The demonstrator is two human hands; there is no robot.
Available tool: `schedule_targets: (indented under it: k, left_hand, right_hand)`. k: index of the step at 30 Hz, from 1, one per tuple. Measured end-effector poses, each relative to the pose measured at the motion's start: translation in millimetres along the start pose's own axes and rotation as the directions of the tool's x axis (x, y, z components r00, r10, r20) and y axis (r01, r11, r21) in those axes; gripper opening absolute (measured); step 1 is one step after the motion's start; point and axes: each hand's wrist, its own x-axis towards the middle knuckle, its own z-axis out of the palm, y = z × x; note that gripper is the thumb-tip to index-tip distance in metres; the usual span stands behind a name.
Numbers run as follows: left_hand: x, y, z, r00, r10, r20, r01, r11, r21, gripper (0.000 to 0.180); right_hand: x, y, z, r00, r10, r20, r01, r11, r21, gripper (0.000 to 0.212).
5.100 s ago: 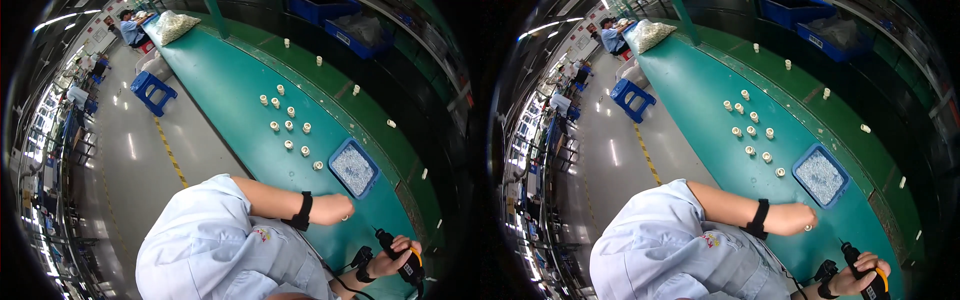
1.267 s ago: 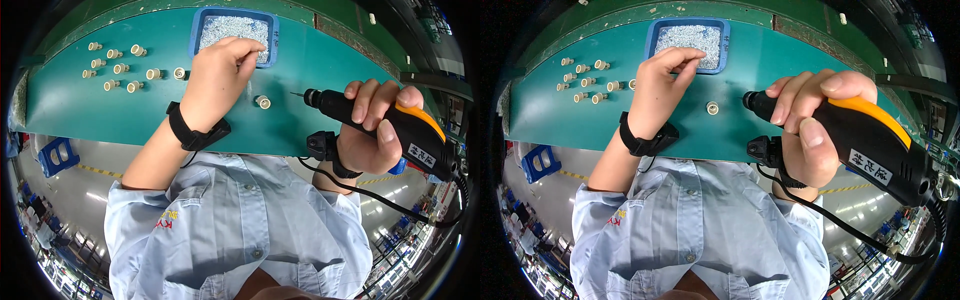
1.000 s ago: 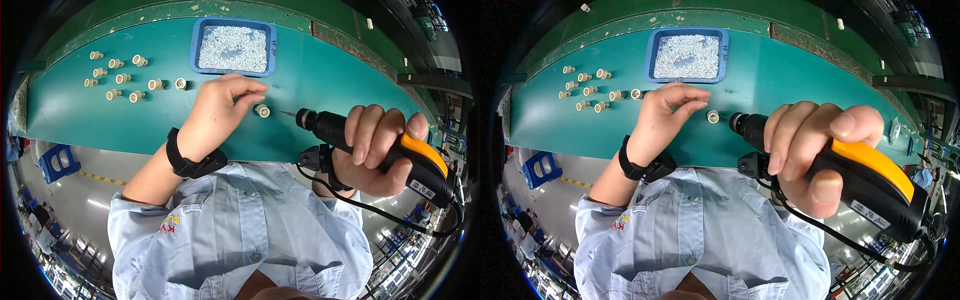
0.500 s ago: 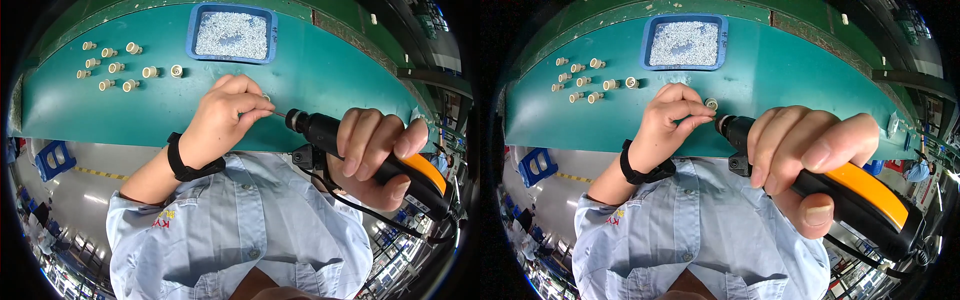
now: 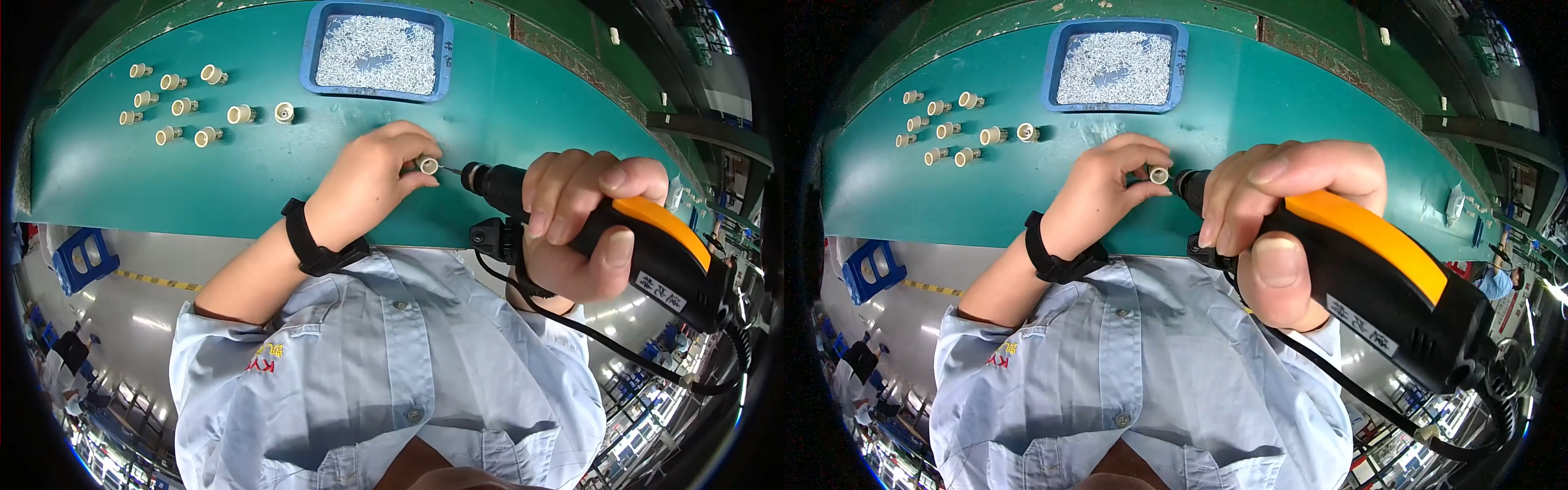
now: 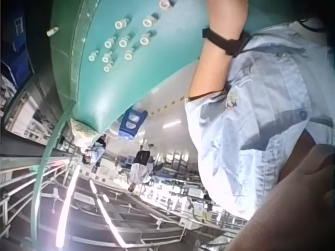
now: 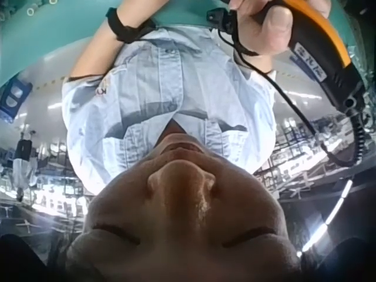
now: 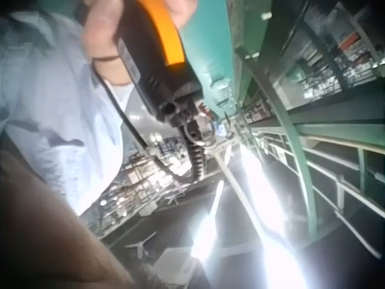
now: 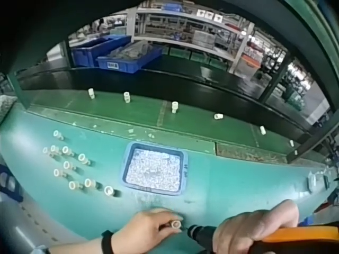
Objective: The person picks up a screw from a tray, places it into a white plastic component, and drives it in using a power screwdriver before setting it aside and repeating the process.
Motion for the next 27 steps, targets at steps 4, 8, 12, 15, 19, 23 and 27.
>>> schedule_targets:
  k: [4, 8, 12, 15, 19, 23, 27]
  left_hand:
    - [0, -14, 6, 0.996, -0.086, -0.032, 0.082, 0.991, -0.105, 0.026]
    - [0, -18, 10, 0.995, -0.09, -0.043, 0.084, 0.99, -0.116, 0.024]
    - [0, -17, 10, 0.996, -0.072, -0.055, 0.065, 0.992, -0.108, 0.022]
    - [1, -15, 7, 0.996, -0.074, -0.044, 0.07, 0.993, -0.094, 0.021]
    - [1, -15, 7, 0.997, -0.071, -0.031, 0.068, 0.994, -0.091, 0.019]
    - [2, -16, 6, 0.997, -0.073, -0.026, 0.07, 0.992, -0.1, 0.018]
    - [2, -16, 4, 0.998, -0.065, -0.015, 0.064, 0.994, -0.086, 0.017]
  right_hand:
    - [3, 5, 1, 0.999, 0.033, -0.022, -0.033, 0.999, 0.019, 0.038]
    - [6, 16, 12, 0.995, 0.038, -0.097, -0.048, 0.993, -0.107, 0.034]
    - [9, 23, 17, 0.989, 0.04, -0.142, -0.067, 0.981, -0.185, 0.033]
    - [9, 27, 18, 0.989, 0.048, -0.142, -0.075, 0.978, -0.194, 0.032]
    - [11, 29, 20, 0.99, 0.064, -0.128, -0.089, 0.976, -0.2, 0.031]
    - [15, 30, 22, 0.989, 0.1, -0.111, -0.121, 0.97, -0.209, 0.029]
    - [18, 32, 25, 0.988, 0.121, -0.097, -0.139, 0.969, -0.203, 0.029]
